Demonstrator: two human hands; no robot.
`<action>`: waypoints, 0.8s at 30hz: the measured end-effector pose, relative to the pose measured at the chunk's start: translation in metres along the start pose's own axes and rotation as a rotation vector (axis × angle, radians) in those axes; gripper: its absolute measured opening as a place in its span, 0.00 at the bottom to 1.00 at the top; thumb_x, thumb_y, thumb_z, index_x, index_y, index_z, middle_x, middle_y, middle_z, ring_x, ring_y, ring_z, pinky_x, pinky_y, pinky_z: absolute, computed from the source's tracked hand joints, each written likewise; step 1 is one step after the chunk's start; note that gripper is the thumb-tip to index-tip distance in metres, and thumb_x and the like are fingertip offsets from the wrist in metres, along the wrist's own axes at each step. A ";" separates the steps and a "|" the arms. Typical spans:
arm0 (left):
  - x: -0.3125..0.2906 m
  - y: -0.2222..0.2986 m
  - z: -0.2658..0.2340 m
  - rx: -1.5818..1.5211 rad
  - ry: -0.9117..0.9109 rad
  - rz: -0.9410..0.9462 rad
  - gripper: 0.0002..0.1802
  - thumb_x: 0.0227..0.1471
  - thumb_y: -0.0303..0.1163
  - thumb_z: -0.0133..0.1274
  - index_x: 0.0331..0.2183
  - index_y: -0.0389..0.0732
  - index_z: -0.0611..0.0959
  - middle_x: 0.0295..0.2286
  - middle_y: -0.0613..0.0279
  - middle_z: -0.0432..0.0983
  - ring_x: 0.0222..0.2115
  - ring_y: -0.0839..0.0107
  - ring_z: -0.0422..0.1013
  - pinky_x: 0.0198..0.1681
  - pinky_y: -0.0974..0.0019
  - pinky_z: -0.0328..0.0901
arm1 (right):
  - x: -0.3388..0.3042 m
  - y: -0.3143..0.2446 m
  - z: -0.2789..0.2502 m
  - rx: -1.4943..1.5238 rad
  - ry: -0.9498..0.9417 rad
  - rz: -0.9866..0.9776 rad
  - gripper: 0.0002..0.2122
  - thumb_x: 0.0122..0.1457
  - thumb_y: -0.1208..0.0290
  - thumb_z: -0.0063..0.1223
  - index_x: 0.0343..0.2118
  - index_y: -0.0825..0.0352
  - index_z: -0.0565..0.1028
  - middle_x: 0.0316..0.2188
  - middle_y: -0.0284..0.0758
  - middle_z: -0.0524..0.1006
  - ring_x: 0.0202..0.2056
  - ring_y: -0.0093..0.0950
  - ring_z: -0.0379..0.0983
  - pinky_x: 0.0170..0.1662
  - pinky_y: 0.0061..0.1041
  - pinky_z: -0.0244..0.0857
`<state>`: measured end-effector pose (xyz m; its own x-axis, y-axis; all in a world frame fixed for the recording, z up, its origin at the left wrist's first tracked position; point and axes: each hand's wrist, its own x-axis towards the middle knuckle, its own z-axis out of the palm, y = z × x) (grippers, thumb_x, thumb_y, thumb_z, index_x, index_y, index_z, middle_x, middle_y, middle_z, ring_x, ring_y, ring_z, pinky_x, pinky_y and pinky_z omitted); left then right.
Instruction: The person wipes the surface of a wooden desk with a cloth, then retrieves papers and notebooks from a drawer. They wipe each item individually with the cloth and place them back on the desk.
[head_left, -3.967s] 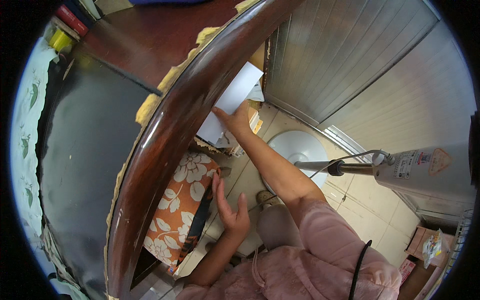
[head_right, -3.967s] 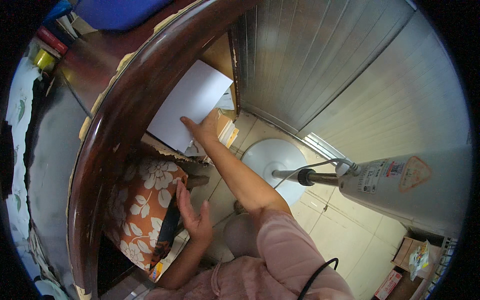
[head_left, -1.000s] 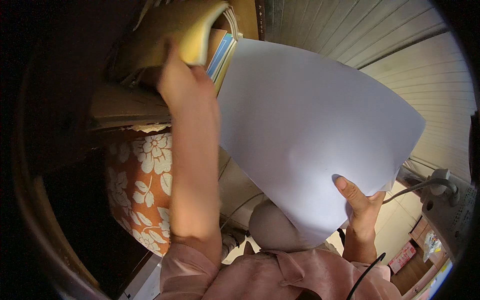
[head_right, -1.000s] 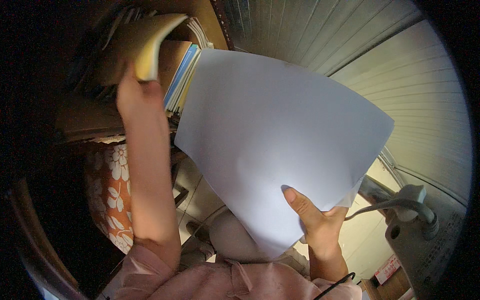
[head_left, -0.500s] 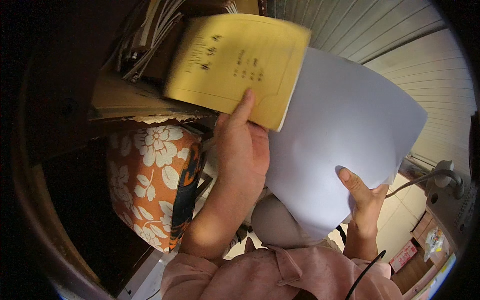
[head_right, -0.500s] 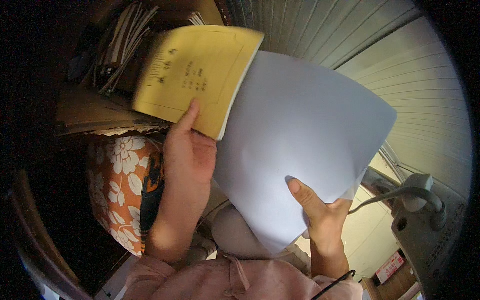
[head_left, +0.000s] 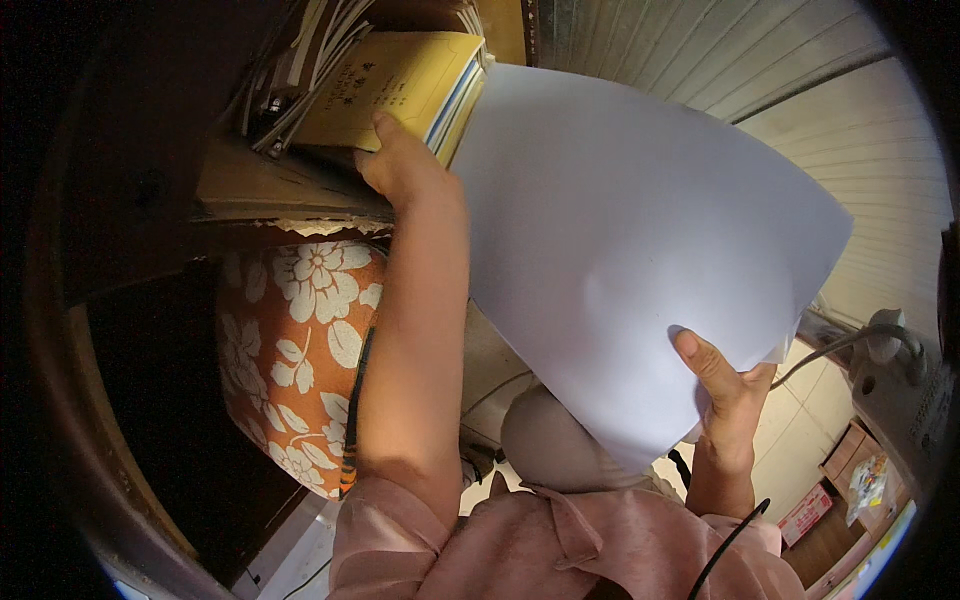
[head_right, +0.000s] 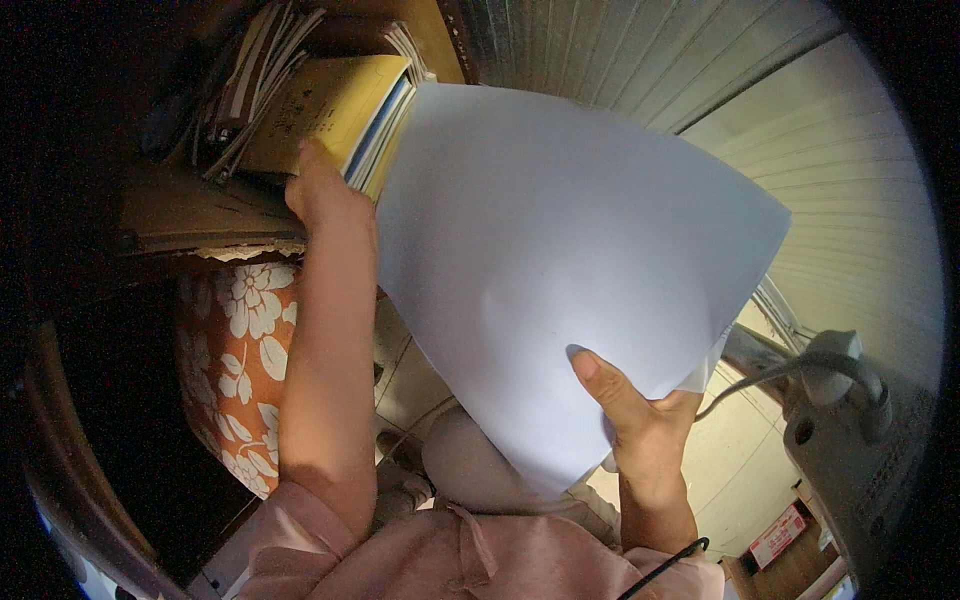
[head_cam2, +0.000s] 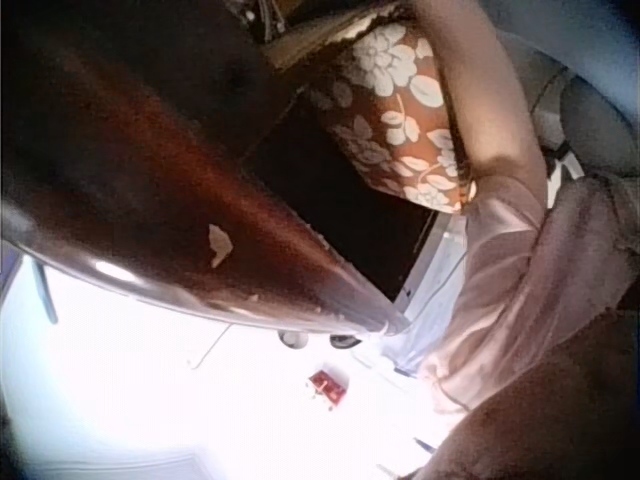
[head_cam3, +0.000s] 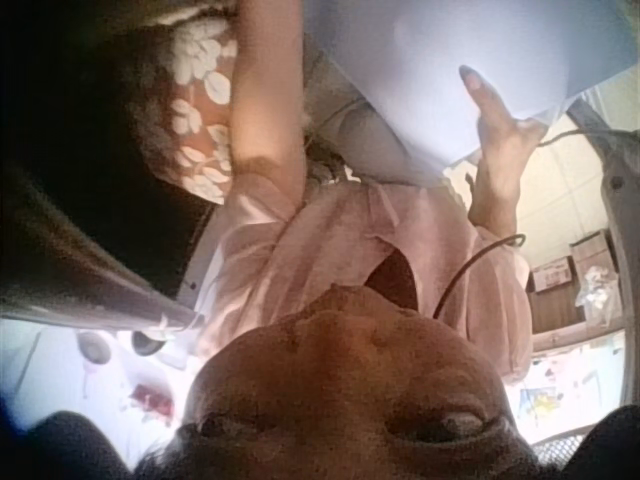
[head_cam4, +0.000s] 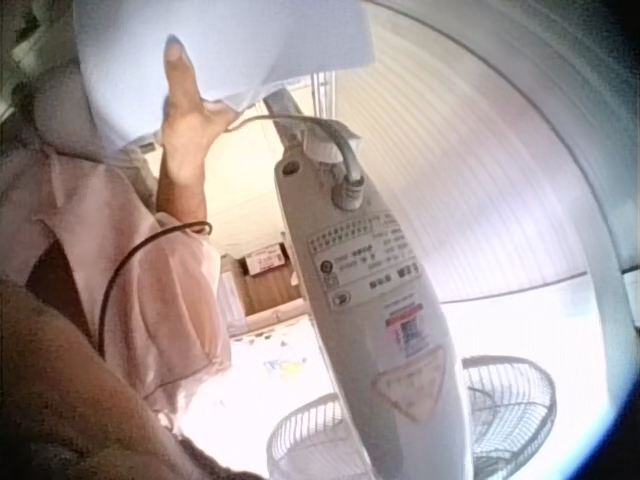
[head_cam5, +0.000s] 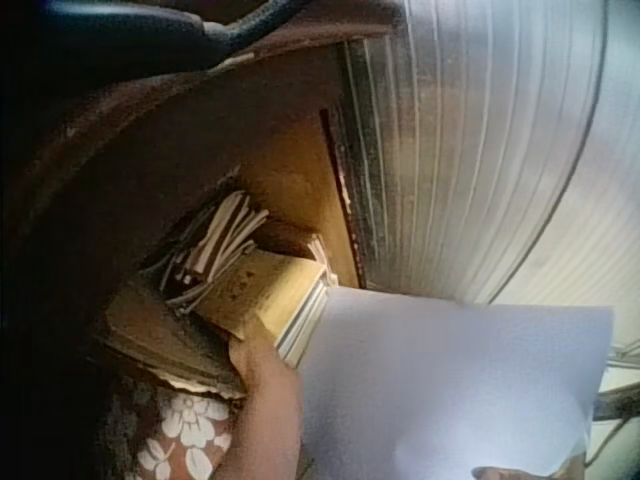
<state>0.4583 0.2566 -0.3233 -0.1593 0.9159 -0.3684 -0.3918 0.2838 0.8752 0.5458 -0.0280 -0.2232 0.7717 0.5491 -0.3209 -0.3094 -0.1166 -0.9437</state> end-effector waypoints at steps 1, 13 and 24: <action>-0.014 0.000 -0.001 0.100 -0.073 0.050 0.36 0.60 0.41 0.45 0.61 0.35 0.51 0.58 0.43 0.53 0.59 0.54 0.54 0.61 0.58 0.50 | -0.001 -0.001 -0.001 0.000 -0.002 -0.003 0.18 0.46 0.81 0.64 0.41 0.72 0.72 0.35 0.36 0.75 0.37 0.26 0.71 0.43 0.25 0.65; -0.168 0.032 -0.110 0.591 -0.308 0.064 0.35 0.62 0.42 0.42 0.61 0.33 0.52 0.60 0.46 0.50 0.60 0.59 0.50 0.62 0.59 0.48 | -0.046 -0.038 -0.003 -0.028 -0.068 -0.155 0.18 0.46 0.79 0.65 0.40 0.73 0.73 0.35 0.38 0.76 0.36 0.29 0.72 0.42 0.28 0.66; -0.019 0.082 0.038 -0.044 -0.031 0.115 0.21 0.59 0.32 0.47 0.51 0.32 0.69 0.47 0.49 0.68 0.50 0.59 0.65 0.54 0.58 0.59 | -0.033 -0.035 0.000 -0.048 -0.019 -0.137 0.16 0.47 0.78 0.65 0.39 0.73 0.73 0.34 0.39 0.77 0.35 0.28 0.73 0.41 0.27 0.66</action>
<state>0.4633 0.2731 -0.2325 -0.1775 0.9503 -0.2557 -0.4123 0.1641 0.8961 0.5313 -0.0420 -0.1798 0.7944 0.5778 -0.1875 -0.1747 -0.0783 -0.9815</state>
